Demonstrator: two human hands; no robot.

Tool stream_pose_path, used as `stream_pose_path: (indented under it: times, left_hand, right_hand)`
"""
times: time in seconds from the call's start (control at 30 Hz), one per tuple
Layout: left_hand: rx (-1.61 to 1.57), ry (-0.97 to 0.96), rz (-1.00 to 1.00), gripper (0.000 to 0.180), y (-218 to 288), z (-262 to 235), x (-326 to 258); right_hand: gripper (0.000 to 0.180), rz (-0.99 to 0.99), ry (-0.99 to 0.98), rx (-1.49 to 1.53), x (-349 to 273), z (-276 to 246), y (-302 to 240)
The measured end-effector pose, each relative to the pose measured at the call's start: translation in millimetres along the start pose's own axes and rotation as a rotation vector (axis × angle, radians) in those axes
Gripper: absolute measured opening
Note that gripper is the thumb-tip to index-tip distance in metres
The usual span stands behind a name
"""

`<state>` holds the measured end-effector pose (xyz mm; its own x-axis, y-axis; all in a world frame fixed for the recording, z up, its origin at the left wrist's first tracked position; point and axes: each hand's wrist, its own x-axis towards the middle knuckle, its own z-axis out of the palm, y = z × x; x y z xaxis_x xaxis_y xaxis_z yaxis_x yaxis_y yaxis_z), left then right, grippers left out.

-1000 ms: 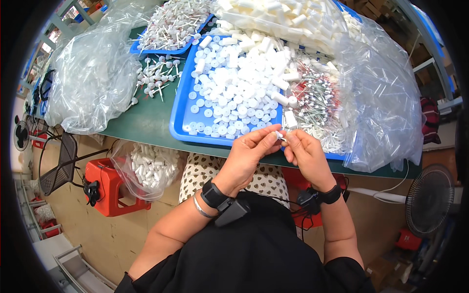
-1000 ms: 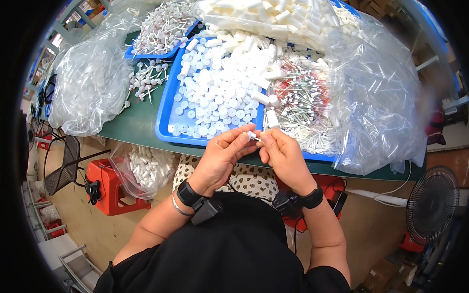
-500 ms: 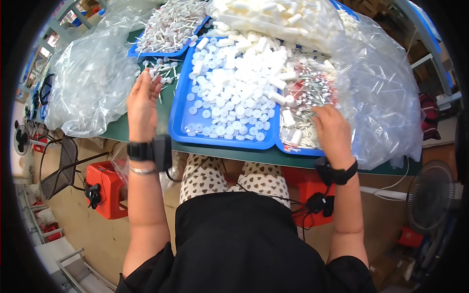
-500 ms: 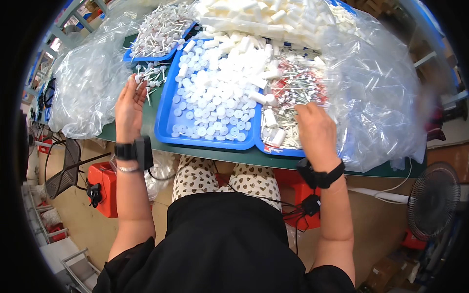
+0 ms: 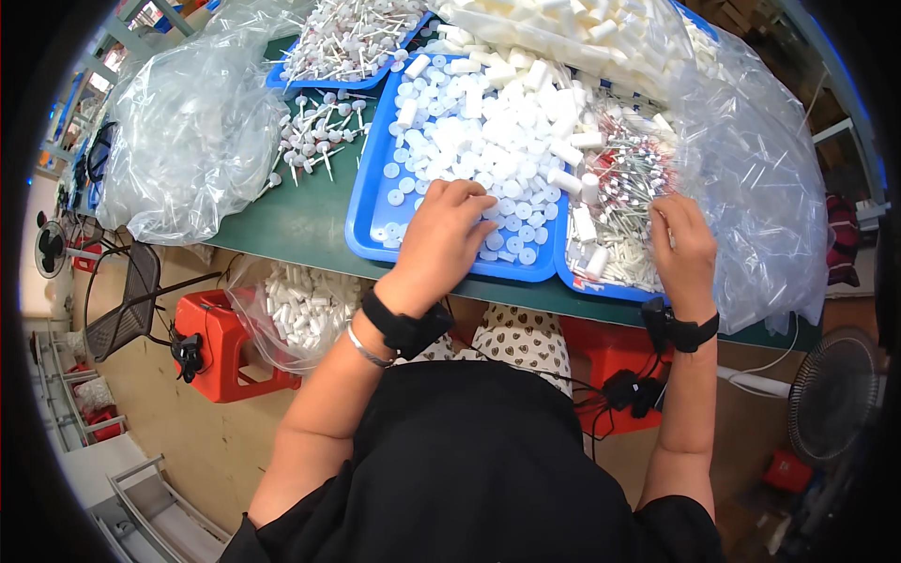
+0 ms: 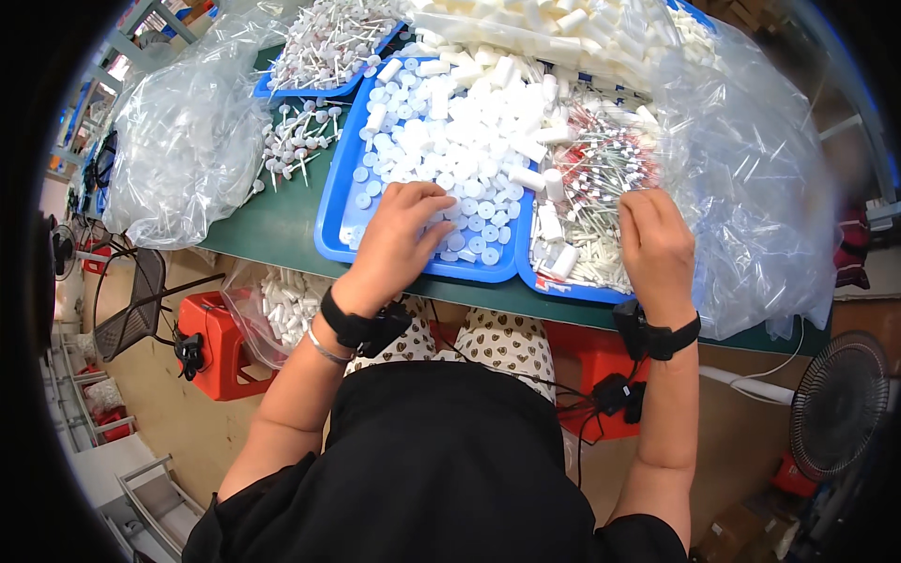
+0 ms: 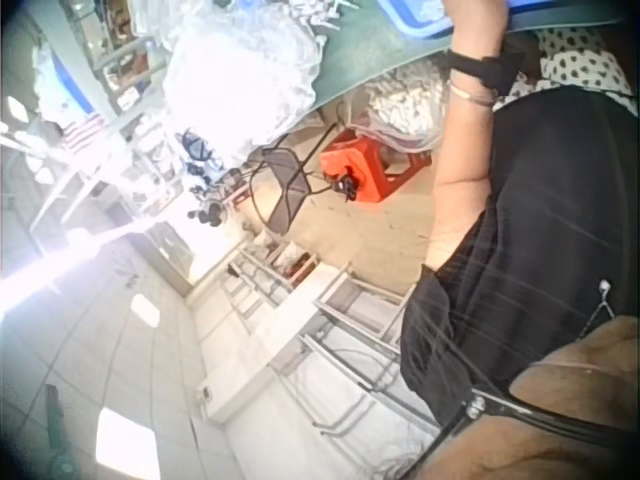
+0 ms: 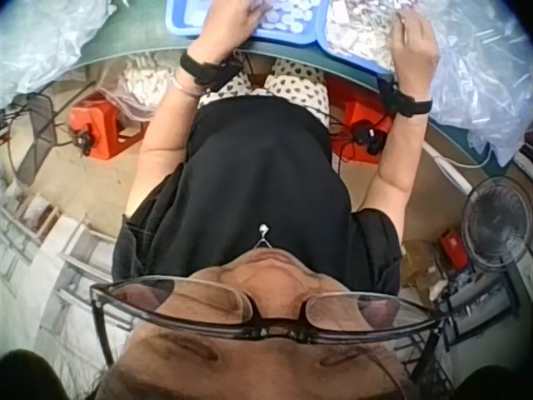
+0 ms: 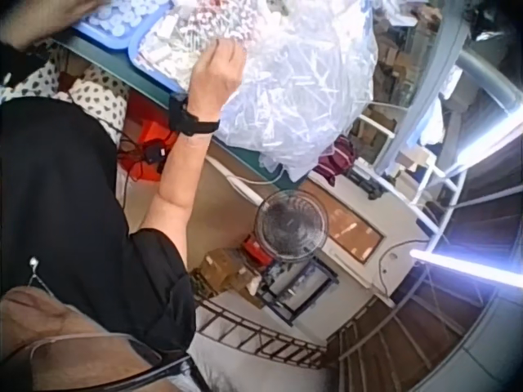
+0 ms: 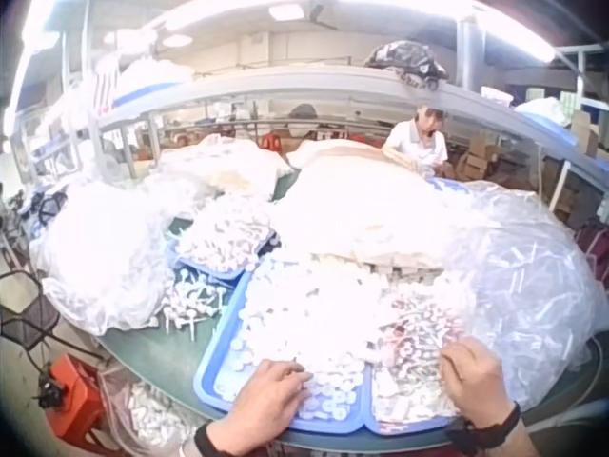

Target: The person sits at a workbench and repeatedly picks up small white plastic caps and metal pins from blue trays. They insert the pins into the caps by hand and place the assembled units into a pile on the table.

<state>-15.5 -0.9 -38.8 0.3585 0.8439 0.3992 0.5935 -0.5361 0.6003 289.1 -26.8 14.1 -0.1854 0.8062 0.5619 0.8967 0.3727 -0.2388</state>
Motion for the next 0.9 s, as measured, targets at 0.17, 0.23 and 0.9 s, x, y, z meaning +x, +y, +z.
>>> stream_pose_path:
  times: [0.17,0.23,0.9]
  left_hand:
    - [0.115,-0.011,0.003,0.027,4.6,7.6,9.0]
    - [0.111,-0.014,-0.004,0.027,3.8,8.6,12.4]
    - [-2.113,-0.251,-0.937,0.027,55.0,24.3,-22.0]
  right_hand:
    - [0.004,0.426,0.114,0.491,-11.8,-1.7,-4.9]
    - [0.007,0.502,0.143,0.775,-9.5,-5.7,-10.9]
    - [0.01,0.552,0.014,1.234,-29.7,7.0,-86.7]
